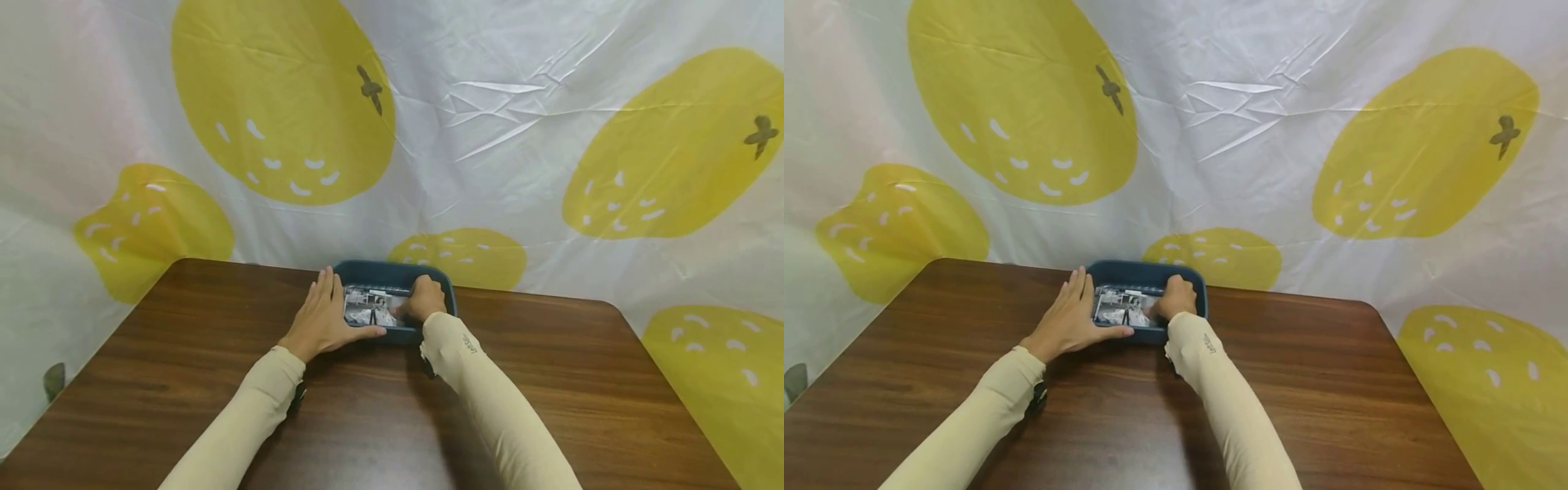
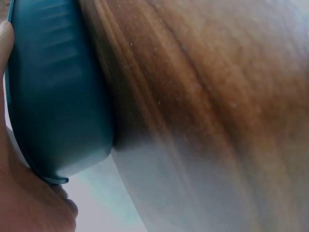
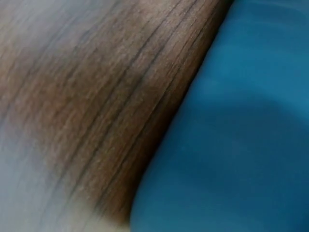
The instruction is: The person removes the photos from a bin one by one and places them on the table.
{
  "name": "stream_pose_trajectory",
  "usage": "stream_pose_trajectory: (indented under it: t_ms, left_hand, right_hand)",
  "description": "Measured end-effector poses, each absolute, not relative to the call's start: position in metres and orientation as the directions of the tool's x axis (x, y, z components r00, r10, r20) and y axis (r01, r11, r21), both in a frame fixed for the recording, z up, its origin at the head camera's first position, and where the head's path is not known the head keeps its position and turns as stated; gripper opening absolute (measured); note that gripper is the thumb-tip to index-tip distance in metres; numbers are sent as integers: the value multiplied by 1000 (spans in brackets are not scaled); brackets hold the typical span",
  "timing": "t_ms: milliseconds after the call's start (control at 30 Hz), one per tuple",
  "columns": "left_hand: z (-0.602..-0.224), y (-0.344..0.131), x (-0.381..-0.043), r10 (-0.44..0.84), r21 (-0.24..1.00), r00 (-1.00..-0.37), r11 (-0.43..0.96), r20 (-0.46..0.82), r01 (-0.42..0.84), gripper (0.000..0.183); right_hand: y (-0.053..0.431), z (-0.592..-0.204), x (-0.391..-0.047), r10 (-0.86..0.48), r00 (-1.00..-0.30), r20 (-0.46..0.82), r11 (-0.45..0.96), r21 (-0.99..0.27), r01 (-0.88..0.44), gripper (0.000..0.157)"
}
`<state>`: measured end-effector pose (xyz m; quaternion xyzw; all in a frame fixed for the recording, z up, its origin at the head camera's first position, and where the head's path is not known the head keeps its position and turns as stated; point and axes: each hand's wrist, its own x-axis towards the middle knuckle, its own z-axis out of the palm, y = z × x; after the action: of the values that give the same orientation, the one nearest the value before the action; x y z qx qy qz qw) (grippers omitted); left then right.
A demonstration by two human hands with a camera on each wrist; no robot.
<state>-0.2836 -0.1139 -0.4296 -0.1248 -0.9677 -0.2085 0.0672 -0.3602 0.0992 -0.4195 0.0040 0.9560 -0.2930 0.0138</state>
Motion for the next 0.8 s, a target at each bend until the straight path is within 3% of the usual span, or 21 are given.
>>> stream_pose_trajectory:
  t_ms: [467,800]
  left_hand:
    - [-430,-114,-286,210,365,-958,891,196,270,140]
    - [-431,-114,-286,200,390,-963,885,178,256,142]
  right_hand:
    - [105,-424,-368,-1,-999,-51,743,-669,33,26]
    - [107,-421,-366,13,-988,-154,508,-850,139,17]
